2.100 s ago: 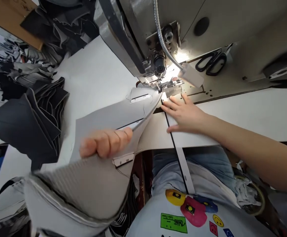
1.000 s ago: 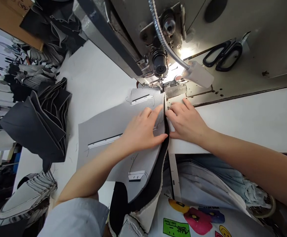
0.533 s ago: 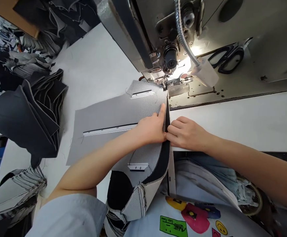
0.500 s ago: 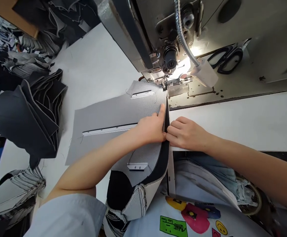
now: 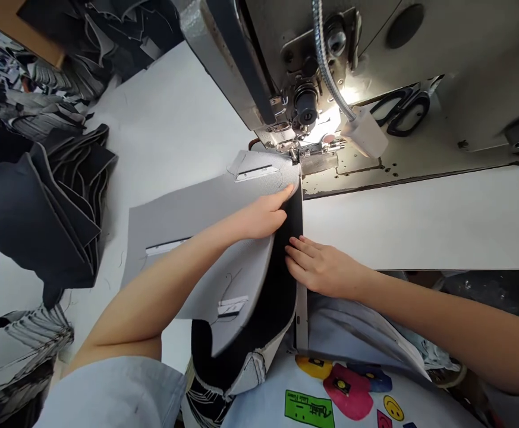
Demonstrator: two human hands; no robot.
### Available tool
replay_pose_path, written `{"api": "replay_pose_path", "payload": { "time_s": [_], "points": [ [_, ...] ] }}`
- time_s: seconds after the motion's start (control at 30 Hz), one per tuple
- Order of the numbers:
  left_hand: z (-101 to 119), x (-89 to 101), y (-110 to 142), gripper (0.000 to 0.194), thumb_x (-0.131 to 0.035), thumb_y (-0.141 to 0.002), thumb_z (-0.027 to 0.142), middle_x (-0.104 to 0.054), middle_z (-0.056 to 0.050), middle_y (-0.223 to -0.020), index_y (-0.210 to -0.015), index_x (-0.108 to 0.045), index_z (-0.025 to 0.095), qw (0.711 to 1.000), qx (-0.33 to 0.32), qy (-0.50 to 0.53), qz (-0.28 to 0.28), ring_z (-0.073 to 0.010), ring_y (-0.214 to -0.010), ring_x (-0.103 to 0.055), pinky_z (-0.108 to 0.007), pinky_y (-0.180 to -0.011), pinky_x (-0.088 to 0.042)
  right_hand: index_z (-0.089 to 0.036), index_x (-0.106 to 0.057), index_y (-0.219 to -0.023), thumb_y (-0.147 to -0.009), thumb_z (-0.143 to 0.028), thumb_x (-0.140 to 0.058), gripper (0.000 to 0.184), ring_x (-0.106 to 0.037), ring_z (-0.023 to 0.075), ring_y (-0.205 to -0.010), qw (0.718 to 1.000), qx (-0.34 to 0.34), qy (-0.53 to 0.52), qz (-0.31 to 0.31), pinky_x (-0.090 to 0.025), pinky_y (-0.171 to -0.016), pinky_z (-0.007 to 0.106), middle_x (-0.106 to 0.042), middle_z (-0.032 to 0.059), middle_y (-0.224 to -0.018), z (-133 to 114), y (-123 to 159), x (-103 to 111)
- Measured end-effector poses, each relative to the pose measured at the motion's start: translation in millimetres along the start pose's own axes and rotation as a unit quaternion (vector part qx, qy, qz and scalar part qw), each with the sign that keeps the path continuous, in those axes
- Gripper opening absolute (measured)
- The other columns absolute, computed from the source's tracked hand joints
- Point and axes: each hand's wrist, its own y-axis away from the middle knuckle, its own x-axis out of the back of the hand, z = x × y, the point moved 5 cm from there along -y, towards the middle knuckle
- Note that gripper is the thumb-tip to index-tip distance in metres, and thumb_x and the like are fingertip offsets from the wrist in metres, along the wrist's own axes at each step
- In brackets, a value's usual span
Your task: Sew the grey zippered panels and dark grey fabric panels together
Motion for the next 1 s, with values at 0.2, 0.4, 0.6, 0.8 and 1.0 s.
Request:
{"api": "replay_pose_path", "payload": {
  "time_s": [0.2, 0.4, 0.6, 0.8, 1.0],
  "points": [
    [15, -4.7, -7, 0.08, -0.038, -0.086, 0.01, -0.035, -0.015, -0.16, -0.161, -0.01, 0.013, 0.993, 0.064, -0.097, -0.026, -0.031, -0.148, -0.035, -0.042, -0.119, -0.034, -0.007, -0.074, -0.098, -0.093, -0.005, -0.048, 0.026, -0.072, 0.0268, -0.106, 1.0, -0.016, -0.017, -0.01, -0.061, -0.094, 0.037, -0.076, 0.0165, -0.108, 11, 2, 6],
    [24, 3.7, -21, 0.079, -0.035, -0.088, 0.014, -0.063, -0.019, -0.133, -0.161, -0.004, 0.011, 0.98, 0.082, -0.182, 0.001, -0.0333, -0.119, -0.064, -0.041, -0.095, -0.052, -0.004, -0.073, -0.104, -0.093, -0.003, -0.045, 0.03, -0.069, 0.0271, -0.113, 0.998, -0.054, -0.032, -0.026, -0.059, -0.099, 0.036, -0.074, 0.0178, -0.114, 28, 8, 7],
    [34, 0.7, -7, 0.084, -0.039, -0.088, 0.026, -0.071, -0.018, -0.117, -0.16, 0.001, 0.01, 0.958, 0.099, -0.264, -0.049, -0.0341, -0.105, -0.069, -0.041, -0.084, -0.053, 0.0, -0.068, -0.118, -0.088, -0.007, -0.053, 0.034, -0.059, 0.0329, -0.129, 0.989, -0.089, -0.098, -0.072, -0.053, -0.107, 0.043, -0.064, 0.0266, -0.13, 40, 10, 5],
    [28, -2.2, -1, 0.077, -0.033, -0.091, 0.025, -0.071, -0.016, -0.118, -0.16, 0.0, 0.014, 0.954, 0.096, -0.278, -0.062, -0.0313, -0.102, -0.07, -0.038, -0.08, -0.053, -0.009, -0.068, -0.125, -0.079, -0.025, -0.073, 0.049, -0.051, 0.0412, -0.135, 0.974, -0.06, -0.185, -0.114, -0.047, -0.11, 0.056, -0.056, 0.0289, -0.14, 37, 14, -1],
    [29, 9.6, -23, 0.075, -0.033, -0.089, 0.019, -0.071, -0.016, -0.116, -0.159, -0.009, 0.012, 0.95, 0.093, -0.298, -0.003, -0.0316, -0.105, -0.069, -0.037, -0.081, -0.052, -0.01, -0.072, -0.115, -0.089, -0.011, -0.059, 0.029, -0.055, 0.0328, -0.132, 0.983, -0.065, -0.125, -0.118, -0.05, -0.109, 0.047, -0.064, 0.0217, -0.131, 53, -3, -9]
  ]
}}
